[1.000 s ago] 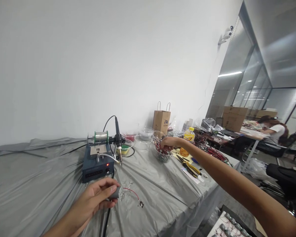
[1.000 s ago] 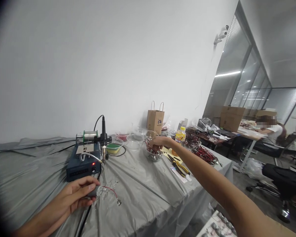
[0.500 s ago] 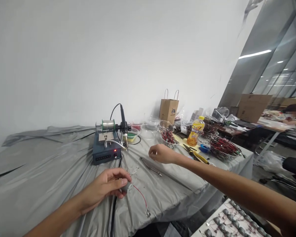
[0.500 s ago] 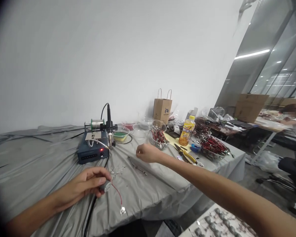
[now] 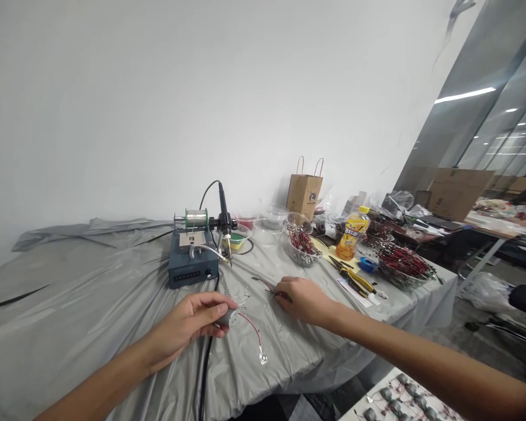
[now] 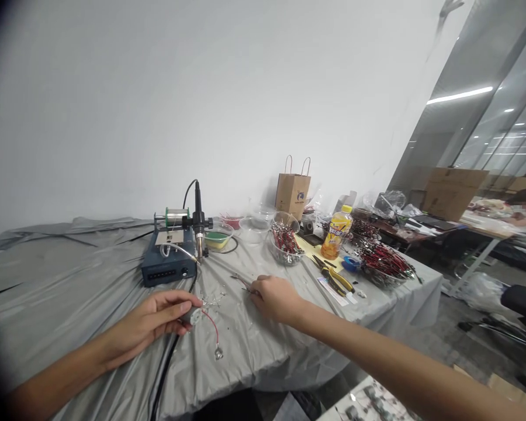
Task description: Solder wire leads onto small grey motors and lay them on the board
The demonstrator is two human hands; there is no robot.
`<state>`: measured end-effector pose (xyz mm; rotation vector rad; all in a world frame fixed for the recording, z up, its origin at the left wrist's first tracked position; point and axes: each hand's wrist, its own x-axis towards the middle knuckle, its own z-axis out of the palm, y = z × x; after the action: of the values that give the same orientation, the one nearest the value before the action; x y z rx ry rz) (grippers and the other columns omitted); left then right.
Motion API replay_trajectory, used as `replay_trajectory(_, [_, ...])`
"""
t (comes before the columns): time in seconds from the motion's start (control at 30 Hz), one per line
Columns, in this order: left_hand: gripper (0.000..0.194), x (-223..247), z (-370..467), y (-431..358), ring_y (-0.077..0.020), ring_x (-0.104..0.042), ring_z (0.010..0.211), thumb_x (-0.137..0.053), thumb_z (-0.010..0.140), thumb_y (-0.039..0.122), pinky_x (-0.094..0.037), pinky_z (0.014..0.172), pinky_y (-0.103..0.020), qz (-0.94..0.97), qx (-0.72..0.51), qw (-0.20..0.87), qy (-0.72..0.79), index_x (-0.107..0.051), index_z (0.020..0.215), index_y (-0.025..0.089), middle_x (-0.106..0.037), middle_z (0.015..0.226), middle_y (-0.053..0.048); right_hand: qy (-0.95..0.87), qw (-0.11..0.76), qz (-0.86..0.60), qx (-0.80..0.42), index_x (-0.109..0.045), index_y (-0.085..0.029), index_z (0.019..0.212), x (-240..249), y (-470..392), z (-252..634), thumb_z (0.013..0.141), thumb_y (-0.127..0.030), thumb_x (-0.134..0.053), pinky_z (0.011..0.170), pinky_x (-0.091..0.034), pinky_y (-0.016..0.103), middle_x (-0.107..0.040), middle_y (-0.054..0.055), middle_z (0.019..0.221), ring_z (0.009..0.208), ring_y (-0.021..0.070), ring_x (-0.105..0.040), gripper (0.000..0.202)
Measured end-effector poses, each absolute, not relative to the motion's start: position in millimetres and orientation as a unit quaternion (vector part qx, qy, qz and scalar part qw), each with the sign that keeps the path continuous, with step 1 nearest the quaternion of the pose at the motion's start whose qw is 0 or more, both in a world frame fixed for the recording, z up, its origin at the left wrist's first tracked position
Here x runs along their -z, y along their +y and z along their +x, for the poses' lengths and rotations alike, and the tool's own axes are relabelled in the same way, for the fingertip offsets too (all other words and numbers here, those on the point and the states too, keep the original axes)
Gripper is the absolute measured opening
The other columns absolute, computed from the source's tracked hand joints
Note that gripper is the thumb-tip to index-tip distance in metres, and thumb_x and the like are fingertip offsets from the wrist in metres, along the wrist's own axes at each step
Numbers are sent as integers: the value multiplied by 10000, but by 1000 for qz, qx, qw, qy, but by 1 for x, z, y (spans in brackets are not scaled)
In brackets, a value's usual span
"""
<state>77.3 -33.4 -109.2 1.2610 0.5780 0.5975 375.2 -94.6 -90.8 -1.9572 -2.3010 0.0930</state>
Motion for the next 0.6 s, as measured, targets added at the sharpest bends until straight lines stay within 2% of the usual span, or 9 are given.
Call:
replay_trajectory(0.17, [413, 111, 77, -33, -168, -651, 842, -871, 784, 515, -573, 768, -251, 573, -273, 724, 270, -802, 1016, 180, -613, 1009, -58, -737, 95, -668, -42, -666, -155, 827, 88, -96, 376, 893, -146, -553, 625, -267, 287, -696, 89, 882, 725, 165, -561, 131])
replay_trajectory(0.27, [401, 113, 77, -32, -159, -647, 830, -867, 791, 510, -571, 765, -250, 572, -270, 727, 267, -798, 1014, 183, -604, 1004, -53, -728, 135, -668, -73, -677, -160, 850, 86, -96, 381, 875, -144, -569, 625, -305, 268, -694, 65, 845, 698, 150, -549, 113])
replay_trajectory(0.47, [392, 113, 77, -33, -156, -654, 839, -837, 828, 511, -564, 771, -244, 570, -264, 732, 265, -783, 1031, 180, -613, 1005, -53, -727, 243, -628, -133, -689, -167, 905, 85, -90, 392, 910, -202, -577, 680, -421, 254, -696, 58, 903, 777, 158, -603, 118])
replay_trajectory(0.6, [474, 115, 83, -30, -133, -651, 759, -833, 817, 556, -546, 690, -220, 547, -306, 730, 274, -765, 1094, 178, -616, 916, -38, -717, 340, -591, -147, -680, -172, 895, 78, -75, 384, 900, -251, -610, 665, -429, 253, -675, 71, 962, 806, 161, -584, 106])
